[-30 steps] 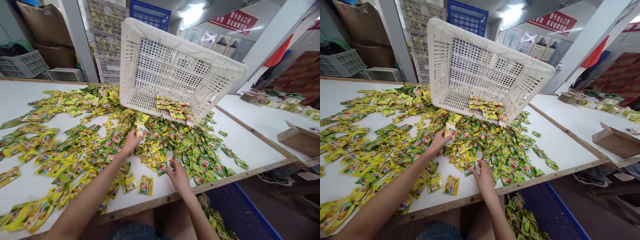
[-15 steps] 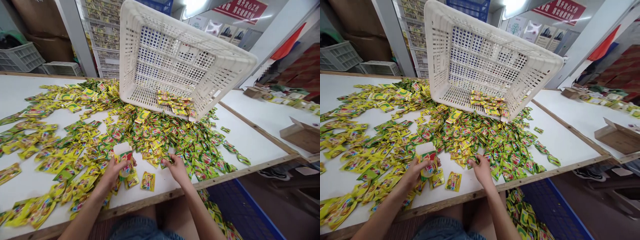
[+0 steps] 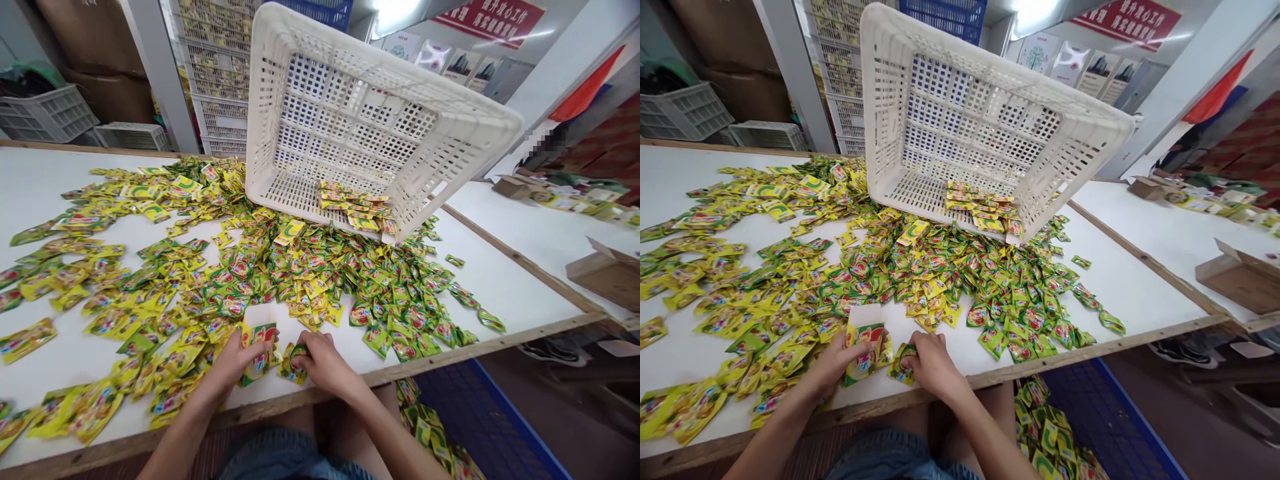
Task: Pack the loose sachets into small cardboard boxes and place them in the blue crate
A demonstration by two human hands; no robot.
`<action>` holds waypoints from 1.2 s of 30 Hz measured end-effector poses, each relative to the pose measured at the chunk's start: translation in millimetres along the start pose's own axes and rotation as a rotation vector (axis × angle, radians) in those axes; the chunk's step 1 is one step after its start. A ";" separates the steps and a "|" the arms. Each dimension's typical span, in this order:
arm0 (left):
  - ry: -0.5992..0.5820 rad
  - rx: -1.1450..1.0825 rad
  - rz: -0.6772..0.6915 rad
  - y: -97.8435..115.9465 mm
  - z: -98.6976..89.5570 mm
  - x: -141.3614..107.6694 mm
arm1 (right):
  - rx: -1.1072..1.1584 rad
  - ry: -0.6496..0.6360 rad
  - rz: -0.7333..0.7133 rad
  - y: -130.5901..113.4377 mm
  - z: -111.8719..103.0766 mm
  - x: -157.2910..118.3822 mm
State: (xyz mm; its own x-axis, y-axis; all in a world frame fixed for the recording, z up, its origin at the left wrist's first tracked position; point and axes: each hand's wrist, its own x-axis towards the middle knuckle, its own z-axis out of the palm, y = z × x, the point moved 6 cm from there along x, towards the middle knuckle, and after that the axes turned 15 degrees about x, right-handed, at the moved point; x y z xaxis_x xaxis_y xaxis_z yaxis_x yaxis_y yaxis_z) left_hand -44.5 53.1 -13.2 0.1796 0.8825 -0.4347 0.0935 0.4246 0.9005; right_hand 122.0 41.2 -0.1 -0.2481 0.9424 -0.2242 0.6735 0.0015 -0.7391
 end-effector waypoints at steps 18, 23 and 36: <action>-0.294 0.318 -0.016 -26.7 9.1 -18.4 | 0.763 -0.064 0.026 15.0 1.3 -8.5; -0.445 0.198 0.063 -17.0 26.9 -16.3 | 1.068 0.064 0.001 17.6 -6.6 -14.2; -0.345 0.417 0.097 -2.2 35.5 -9.3 | 0.586 0.088 -0.069 10.2 -24.5 -2.6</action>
State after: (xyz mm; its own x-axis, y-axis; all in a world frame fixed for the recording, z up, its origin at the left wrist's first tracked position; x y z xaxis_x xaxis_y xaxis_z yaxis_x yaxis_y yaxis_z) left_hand -11.6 36.7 -11.4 0.5106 0.7662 -0.3901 0.4285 0.1665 0.8881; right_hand 146.6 47.0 8.4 -0.2026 0.9708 -0.1284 0.1552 -0.0977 -0.9830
